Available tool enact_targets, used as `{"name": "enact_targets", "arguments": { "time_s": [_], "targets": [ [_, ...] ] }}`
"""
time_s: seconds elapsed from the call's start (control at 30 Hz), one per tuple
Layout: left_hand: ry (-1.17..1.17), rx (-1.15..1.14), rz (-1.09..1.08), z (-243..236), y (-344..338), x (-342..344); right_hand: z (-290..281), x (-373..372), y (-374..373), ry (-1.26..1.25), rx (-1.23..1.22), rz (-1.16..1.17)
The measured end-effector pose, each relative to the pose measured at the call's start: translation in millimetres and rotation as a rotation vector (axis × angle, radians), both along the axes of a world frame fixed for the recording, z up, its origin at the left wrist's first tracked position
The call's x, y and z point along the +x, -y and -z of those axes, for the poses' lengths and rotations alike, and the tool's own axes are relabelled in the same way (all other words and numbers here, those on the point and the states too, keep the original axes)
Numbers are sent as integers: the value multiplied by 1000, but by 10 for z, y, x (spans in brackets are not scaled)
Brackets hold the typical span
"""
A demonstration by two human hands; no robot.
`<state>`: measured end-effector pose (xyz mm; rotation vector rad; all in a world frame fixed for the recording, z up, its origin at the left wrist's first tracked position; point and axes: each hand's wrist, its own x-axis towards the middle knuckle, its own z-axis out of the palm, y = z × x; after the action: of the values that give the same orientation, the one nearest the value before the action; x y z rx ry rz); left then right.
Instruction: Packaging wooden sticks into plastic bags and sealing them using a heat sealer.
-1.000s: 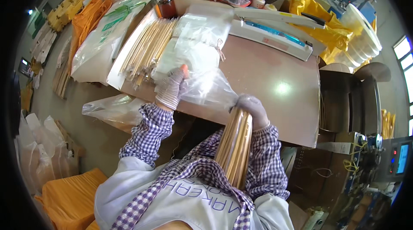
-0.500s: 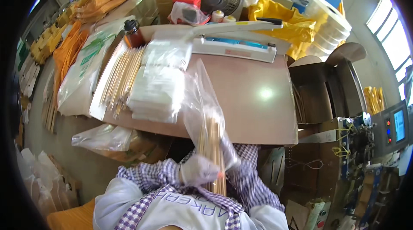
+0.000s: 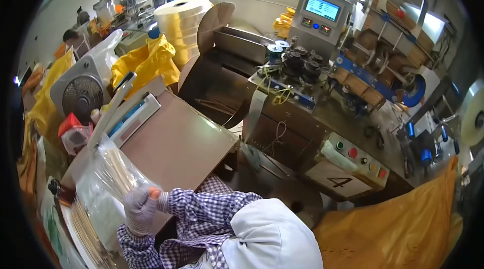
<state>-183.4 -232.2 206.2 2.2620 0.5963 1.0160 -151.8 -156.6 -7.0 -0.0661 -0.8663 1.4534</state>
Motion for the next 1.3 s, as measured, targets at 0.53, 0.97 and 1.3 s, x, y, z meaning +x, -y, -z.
{"name": "enact_targets", "arguments": {
  "time_s": [0.53,0.97,1.3],
  "targets": [
    [-626,58,-468,1741,-974,66,-999,1996,696,1620,-50,8],
    [-478,120,-472,1734,-852,15,-385,2884,-106,2176,-995,951],
    [-429,157,-467,1775,-953,9,-263,2954,-190,2028,-836,1166]
  ]
}}
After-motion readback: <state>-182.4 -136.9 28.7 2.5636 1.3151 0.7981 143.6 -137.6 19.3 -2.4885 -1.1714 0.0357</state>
